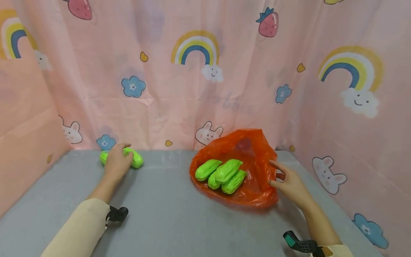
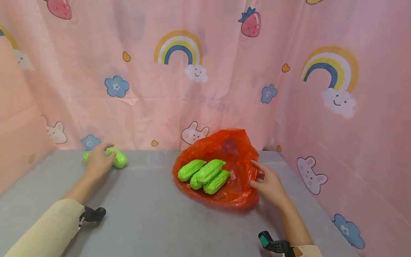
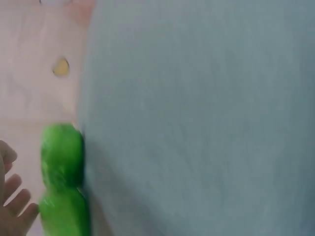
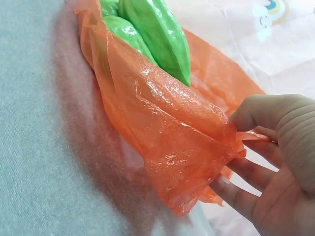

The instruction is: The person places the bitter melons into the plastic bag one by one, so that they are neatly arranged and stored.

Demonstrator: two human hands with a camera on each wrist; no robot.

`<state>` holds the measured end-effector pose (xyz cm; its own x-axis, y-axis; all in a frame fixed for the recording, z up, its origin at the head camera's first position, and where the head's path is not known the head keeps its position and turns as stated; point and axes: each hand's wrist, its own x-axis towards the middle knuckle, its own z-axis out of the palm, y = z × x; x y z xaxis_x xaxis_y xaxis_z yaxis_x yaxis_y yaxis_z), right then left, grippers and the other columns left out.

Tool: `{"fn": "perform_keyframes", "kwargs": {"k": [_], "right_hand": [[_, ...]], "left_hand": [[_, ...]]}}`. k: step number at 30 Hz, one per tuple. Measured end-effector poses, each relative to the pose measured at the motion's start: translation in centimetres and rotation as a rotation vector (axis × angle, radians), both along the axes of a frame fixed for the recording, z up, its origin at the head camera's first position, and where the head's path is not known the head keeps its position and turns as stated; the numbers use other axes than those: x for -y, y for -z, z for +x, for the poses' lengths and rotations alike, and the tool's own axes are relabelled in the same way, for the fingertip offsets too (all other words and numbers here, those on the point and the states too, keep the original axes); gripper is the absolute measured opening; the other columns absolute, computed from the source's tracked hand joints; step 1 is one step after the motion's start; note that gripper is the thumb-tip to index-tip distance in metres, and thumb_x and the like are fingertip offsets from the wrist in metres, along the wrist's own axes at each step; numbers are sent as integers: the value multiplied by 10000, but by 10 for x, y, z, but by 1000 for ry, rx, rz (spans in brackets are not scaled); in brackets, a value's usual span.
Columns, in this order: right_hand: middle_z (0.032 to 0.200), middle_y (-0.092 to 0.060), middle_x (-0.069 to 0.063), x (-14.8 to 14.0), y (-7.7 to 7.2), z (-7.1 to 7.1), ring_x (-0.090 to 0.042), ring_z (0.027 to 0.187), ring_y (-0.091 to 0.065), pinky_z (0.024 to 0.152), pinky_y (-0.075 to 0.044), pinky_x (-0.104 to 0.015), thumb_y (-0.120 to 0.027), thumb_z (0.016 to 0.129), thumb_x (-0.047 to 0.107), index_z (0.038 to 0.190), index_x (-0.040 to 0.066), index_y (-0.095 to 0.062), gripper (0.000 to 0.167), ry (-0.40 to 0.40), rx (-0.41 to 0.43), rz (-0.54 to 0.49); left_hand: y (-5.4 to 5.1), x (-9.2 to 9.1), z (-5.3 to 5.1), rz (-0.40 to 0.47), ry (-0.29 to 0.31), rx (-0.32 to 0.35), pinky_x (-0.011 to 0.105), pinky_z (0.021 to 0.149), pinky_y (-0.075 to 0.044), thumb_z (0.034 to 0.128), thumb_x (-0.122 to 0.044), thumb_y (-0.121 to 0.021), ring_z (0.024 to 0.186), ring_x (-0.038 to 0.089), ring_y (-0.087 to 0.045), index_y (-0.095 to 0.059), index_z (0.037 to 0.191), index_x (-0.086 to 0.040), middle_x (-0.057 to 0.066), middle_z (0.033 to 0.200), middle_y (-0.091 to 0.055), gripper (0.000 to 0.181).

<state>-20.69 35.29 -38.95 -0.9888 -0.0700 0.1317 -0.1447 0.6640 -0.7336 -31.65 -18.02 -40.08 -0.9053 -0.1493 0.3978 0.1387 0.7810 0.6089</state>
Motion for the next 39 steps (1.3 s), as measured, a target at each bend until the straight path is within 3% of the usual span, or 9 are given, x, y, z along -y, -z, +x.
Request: {"fn": "perform_keyframes", "kwargs": {"k": [4,8,12,17,20,24,28,32,39], "right_hand": [[1584,-339,-294,2,4,0,-535,1316,-506,924,-591,-444,-660,941,117,1565,20,-327,714,-2,-1,-10],[1587,-341,-287,1,3,-1,-531,1321,-502,938,-583,-470,-659,941,127,1569,36,-327,716,16,4,-4],[1589,-330,-293,0,3,-2,-539,1321,-497,939,-582,-476,-655,941,113,1570,31,-320,718,16,10,-2],[1585,-328,-301,0,4,-2,-540,1310,-508,927,-589,-458,-653,942,96,1566,15,-318,713,5,6,1],[1577,-335,-310,-1,5,-2,-544,1302,-512,924,-589,-467,-658,939,100,1564,8,-318,718,2,5,8],[1577,-331,-314,0,6,-3,-551,1306,-502,933,-583,-486,-657,940,100,1565,3,-313,720,2,14,8],[1581,-335,-303,-1,5,-2,-544,1316,-495,947,-575,-496,-654,942,105,1568,13,-313,719,21,26,14],[1582,-343,-294,-1,4,-2,-535,1324,-493,960,-567,-505,-660,940,124,1569,19,-316,724,30,35,19],[1589,-339,-285,1,1,-1,-530,1333,-484,967,-561,-510,-666,943,151,1573,34,-317,730,34,45,10]], "left_hand": [[8,16,1,-23,-77,-13,625,963,-450,938,-121,-511,1280,504,-490,-606,1321,31,316,1367,-549,423],[12,25,2,-8,-127,27,626,1057,-393,951,-130,-525,1361,505,-379,-553,1362,56,329,1468,-424,452],[15,32,2,72,-181,78,610,1136,-318,937,-165,-565,1445,502,-266,-462,1440,67,321,1576,-264,563],[19,37,3,194,-217,148,612,1151,-310,924,-235,-598,1448,507,-258,-258,1552,56,299,1628,-121,770],[21,39,3,263,-206,178,615,1164,-295,921,-265,-625,1422,519,-279,-136,1584,43,327,1608,-131,880],[23,40,2,339,-143,210,601,1199,-275,922,-244,-635,1446,509,-282,7,1600,22,362,1597,-188,972],[23,39,-1,351,-92,226,592,1214,-269,928,-215,-620,1472,500,-282,86,1601,2,361,1618,-178,999],[23,38,-3,325,-85,214,592,1232,-231,931,-204,-623,1501,498,-236,18,1614,-11,324,1647,-144,956],[24,35,-2,320,-86,169,586,1212,-276,906,-149,-643,1466,488,-310,-110,1617,-25,312,1623,-246,898]]}}
